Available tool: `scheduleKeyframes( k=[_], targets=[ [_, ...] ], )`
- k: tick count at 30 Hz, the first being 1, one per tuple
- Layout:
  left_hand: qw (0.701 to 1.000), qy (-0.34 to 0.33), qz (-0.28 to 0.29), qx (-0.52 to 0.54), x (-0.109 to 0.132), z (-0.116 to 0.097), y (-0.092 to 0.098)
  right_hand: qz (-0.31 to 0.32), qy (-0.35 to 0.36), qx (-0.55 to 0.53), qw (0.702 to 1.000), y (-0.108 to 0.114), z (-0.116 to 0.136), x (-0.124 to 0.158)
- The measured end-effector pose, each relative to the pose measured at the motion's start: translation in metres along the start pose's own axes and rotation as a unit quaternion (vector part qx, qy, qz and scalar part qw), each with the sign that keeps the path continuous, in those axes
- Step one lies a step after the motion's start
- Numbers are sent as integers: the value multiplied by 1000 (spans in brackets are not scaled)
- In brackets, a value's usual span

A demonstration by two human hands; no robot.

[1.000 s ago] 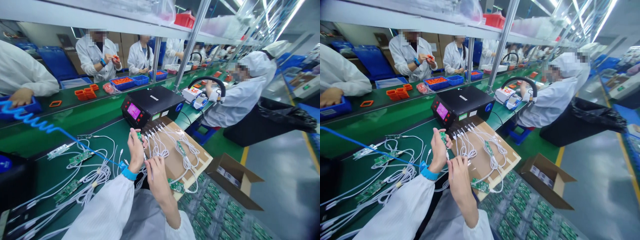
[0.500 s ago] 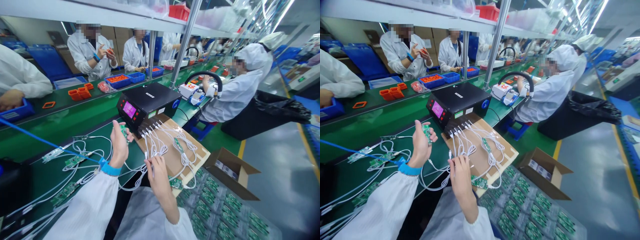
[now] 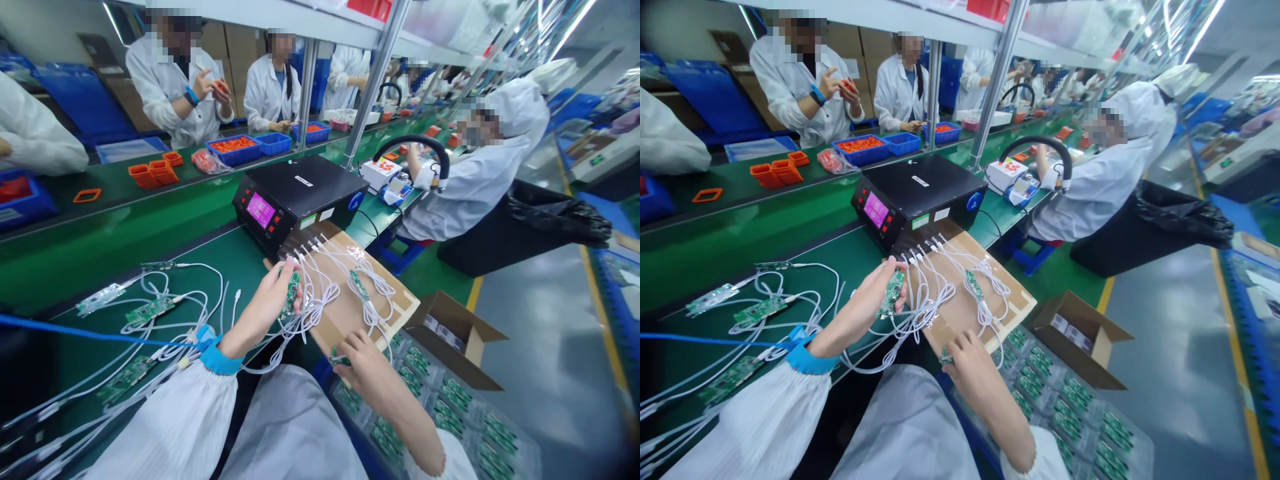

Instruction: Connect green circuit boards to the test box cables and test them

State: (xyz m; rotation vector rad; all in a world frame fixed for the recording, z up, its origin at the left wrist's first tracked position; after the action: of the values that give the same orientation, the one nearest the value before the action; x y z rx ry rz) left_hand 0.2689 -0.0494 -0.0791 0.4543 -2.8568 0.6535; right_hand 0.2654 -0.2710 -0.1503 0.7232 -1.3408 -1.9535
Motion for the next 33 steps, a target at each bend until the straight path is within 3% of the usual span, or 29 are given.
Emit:
scheduleKeyframes(
  k=[3,6,9,12,16,19,26,33],
  targets=[
    [1000,6,27,-7,-4,9,-10,26,17,-31,999,6,-9,-7],
    [998,3,45,-32,-13,27,-24,32,-27,-151,988,24,-19,-20],
    [995,-12,59,-85,-25,53,-39,-52,-102,-268,957,42,-36,-32],
    [986,-38,79,-142,-34,75,-57,-128,-140,-369,910,43,-50,-42],
    [978,-70,90,-172,-35,81,-75,-167,-166,-466,853,31,-55,-53],
    [973,-86,73,-199,-32,79,-81,-186,-185,-490,831,26,-55,-55],
    [966,-131,35,-219,-40,91,-80,-163,-187,-496,832,27,-49,-54],
    [978,-111,-22,-176,-45,84,-71,-164,-117,-385,901,49,-26,-40]
  ],
)
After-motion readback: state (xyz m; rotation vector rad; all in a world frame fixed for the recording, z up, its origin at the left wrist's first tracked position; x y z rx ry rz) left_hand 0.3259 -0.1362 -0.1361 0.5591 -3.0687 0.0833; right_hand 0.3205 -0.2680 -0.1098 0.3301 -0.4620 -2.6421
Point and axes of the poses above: each hand's wrist, its own x-axis away from the middle knuckle, its own y-axis out of the back of the hand, z = x × y, the point moved 5 cm from there along -x, towards the middle knuckle, and after that the axes turned 8 degrees about x, right-handed, at the moved point
